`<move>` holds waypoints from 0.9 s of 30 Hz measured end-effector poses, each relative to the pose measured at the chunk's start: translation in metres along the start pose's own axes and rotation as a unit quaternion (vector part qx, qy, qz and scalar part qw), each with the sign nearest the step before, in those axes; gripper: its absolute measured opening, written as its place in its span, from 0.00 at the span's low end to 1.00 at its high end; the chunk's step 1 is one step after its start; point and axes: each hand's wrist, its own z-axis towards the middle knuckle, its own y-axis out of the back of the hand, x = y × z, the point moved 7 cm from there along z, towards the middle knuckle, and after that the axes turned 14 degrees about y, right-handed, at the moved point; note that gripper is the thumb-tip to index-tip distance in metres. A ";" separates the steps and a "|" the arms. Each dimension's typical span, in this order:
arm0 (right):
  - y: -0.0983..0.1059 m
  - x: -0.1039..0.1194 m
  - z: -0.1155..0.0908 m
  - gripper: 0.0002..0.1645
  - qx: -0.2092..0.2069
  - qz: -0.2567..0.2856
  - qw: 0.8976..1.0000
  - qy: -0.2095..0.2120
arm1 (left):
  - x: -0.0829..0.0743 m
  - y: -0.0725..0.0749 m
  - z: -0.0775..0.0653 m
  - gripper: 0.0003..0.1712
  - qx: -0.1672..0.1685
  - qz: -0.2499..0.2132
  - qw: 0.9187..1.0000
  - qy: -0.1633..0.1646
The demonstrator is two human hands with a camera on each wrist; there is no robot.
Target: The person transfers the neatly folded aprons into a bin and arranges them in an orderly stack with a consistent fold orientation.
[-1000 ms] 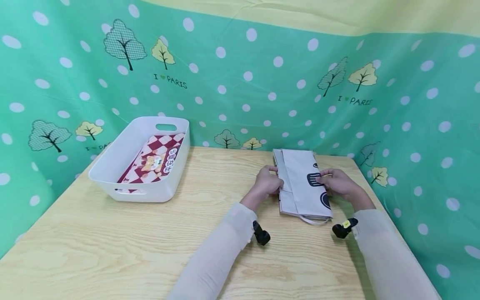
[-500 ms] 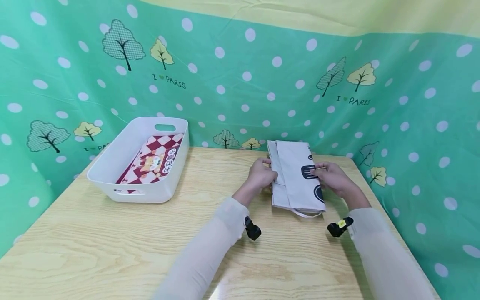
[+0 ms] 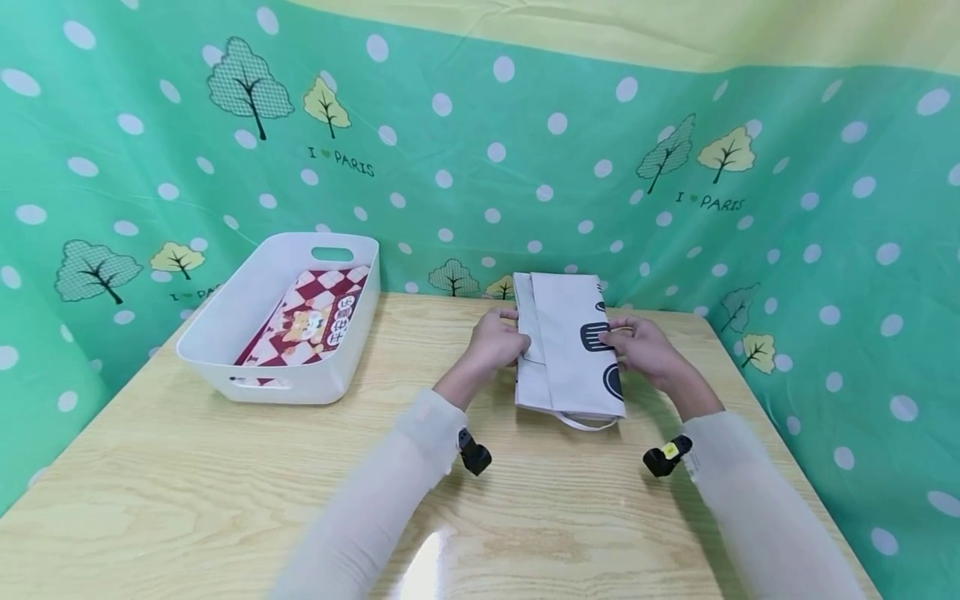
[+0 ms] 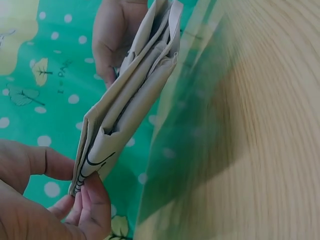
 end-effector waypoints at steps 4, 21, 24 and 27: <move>-0.010 0.002 0.003 0.27 0.003 0.014 1.000 0.004 | 0.001 0.011 -0.003 0.32 -0.001 0.005 1.000 -0.006; -0.053 0.019 0.008 0.24 0.004 -0.003 1.000 0.030 | 0.011 0.055 -0.009 0.32 -0.035 0.043 0.998 -0.010; -0.059 0.022 0.010 0.23 0.001 0.001 0.999 0.034 | 0.011 0.062 -0.010 0.32 -0.040 0.052 0.998 -0.016; -0.065 0.025 0.012 0.23 -0.001 0.010 0.999 0.036 | 0.012 0.069 -0.011 0.32 -0.042 0.058 0.997 -0.019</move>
